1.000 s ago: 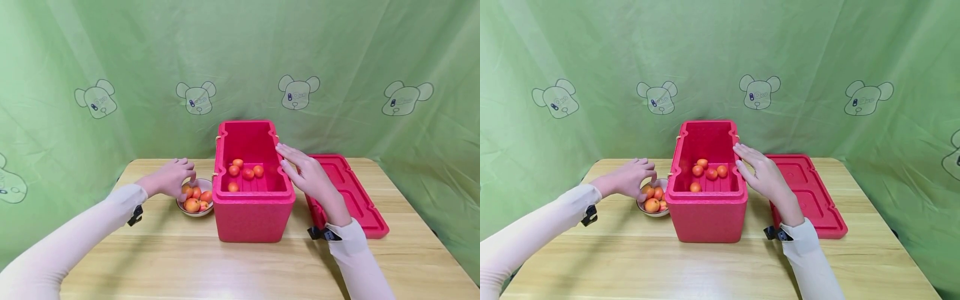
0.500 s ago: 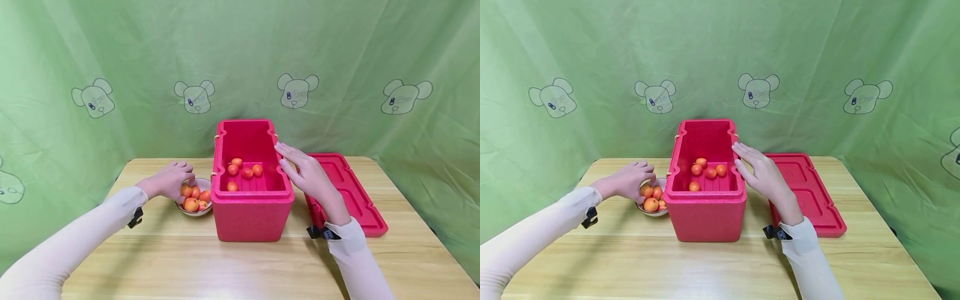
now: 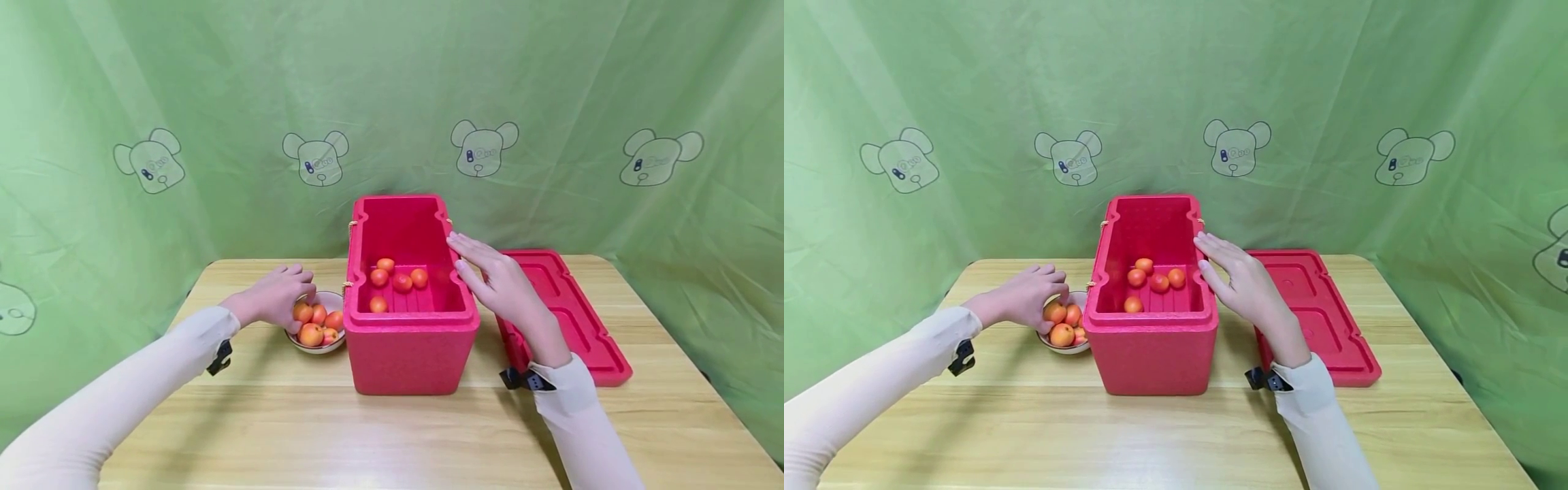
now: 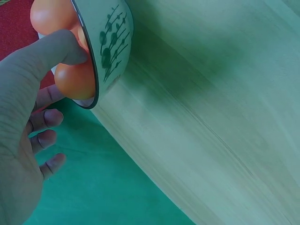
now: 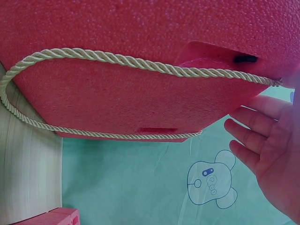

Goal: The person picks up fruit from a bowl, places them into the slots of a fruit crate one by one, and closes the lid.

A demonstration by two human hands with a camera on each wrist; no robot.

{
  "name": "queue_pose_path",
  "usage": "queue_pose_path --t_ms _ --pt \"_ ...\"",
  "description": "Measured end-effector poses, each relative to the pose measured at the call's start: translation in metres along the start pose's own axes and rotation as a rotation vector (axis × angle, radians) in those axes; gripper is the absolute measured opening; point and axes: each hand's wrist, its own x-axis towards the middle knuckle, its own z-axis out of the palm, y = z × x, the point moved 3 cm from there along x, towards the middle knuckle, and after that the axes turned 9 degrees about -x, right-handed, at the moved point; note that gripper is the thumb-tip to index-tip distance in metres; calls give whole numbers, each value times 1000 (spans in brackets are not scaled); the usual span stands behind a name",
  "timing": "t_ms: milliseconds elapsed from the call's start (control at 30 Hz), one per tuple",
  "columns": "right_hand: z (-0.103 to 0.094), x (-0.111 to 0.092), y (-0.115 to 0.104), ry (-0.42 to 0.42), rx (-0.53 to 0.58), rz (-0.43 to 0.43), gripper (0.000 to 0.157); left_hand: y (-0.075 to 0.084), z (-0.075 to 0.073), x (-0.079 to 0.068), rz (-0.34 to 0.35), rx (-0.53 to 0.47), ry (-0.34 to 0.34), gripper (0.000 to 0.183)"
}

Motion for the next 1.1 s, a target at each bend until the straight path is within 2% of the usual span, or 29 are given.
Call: queue_pose_path --t_ms 900,1100 --pt "2 -2 0 -6 -6 -1 57 4 1 -3 -12 -35 22 42" --pt "0 0 -1 5 -10 -1 56 4 -4 -1 -22 -50 31 38"
